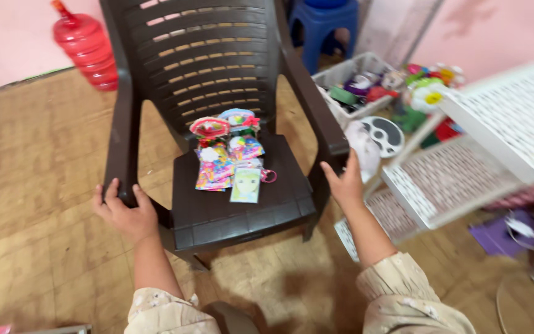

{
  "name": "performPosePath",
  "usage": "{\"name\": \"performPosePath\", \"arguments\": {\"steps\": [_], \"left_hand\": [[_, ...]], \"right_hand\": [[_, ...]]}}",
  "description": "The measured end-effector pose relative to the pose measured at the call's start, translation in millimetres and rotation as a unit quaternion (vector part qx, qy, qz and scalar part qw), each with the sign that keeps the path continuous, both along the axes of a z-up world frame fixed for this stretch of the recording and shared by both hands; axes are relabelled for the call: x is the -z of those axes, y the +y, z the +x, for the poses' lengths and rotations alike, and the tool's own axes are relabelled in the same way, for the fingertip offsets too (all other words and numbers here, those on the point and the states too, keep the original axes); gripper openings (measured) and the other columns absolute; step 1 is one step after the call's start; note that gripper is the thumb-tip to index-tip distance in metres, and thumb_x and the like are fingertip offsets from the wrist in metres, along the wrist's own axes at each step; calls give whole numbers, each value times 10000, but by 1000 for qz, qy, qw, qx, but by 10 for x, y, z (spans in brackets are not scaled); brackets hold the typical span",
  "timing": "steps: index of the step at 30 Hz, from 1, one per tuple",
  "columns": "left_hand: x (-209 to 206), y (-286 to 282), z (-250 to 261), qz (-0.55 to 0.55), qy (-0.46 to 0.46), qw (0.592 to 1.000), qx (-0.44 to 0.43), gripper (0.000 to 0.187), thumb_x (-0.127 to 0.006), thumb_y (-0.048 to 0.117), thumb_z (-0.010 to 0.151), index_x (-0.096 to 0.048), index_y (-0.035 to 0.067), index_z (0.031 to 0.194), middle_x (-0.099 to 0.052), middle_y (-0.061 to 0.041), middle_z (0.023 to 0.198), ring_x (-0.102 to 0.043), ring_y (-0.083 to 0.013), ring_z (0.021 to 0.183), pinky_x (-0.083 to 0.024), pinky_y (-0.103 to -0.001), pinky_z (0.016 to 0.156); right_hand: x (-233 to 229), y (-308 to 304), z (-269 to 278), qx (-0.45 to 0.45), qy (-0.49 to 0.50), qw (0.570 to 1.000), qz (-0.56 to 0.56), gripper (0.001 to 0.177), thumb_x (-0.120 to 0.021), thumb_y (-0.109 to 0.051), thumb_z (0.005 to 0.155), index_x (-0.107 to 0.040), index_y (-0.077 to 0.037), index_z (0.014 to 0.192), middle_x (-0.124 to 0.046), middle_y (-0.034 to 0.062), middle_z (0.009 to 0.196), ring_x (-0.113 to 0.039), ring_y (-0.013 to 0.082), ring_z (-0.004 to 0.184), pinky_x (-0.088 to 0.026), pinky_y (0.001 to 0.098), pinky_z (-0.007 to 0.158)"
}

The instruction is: The person assembles a white plastic three-tier shelf by snapping trays into place, then wipes a small decorative flower pot with a tissue. The person places the assembled shelf on the floor and continues cleaning the decorative item.

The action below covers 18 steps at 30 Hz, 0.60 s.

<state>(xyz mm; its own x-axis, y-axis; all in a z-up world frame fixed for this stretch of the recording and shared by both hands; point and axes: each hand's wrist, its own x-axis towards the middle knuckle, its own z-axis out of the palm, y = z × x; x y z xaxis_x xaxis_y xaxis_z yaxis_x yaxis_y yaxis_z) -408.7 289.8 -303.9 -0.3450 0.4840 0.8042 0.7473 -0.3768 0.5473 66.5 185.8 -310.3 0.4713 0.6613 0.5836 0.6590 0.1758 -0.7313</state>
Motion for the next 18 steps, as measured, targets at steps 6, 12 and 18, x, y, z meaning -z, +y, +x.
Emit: {"name": "performPosePath", "arguments": {"steps": [6, 12, 18], "left_hand": [[1, -67, -42, -29, 13, 998, 46, 486, -798, 74, 1000, -589, 64, 1439, -411, -262, 1553, -434, -450, 1452, -400, -526, 1204], [-43, -91, -100, -97, 3, 990, 103, 583, -738, 73, 986, -510, 96, 1523, -313, -293, 1595, -390, -484, 1474, -380, -528, 1222], [67, -319, 16, -157, 23, 987, 35, 784, -720, 111, 915, -410, 117, 1635, -220, -346, 1626, -278, -536, 1466, -278, -569, 1205]], "right_hand": [[72, -464, 100, -14, -3, 997, -81, 715, -748, -224, 904, -413, -22, 1502, -558, 207, 1419, -623, 315, 1195, -493, 402, 1001], [-59, -1119, 139, -18, -1, 987, -158, 497, -716, -214, 899, -581, -95, 1363, -644, 139, 1311, -653, 273, 1151, -527, 382, 905], [-235, -1640, 38, -52, -11, 982, -182, 368, -697, -231, 919, -660, -90, 1256, -698, 140, 1175, -671, 253, 1096, -526, 364, 897]]}}
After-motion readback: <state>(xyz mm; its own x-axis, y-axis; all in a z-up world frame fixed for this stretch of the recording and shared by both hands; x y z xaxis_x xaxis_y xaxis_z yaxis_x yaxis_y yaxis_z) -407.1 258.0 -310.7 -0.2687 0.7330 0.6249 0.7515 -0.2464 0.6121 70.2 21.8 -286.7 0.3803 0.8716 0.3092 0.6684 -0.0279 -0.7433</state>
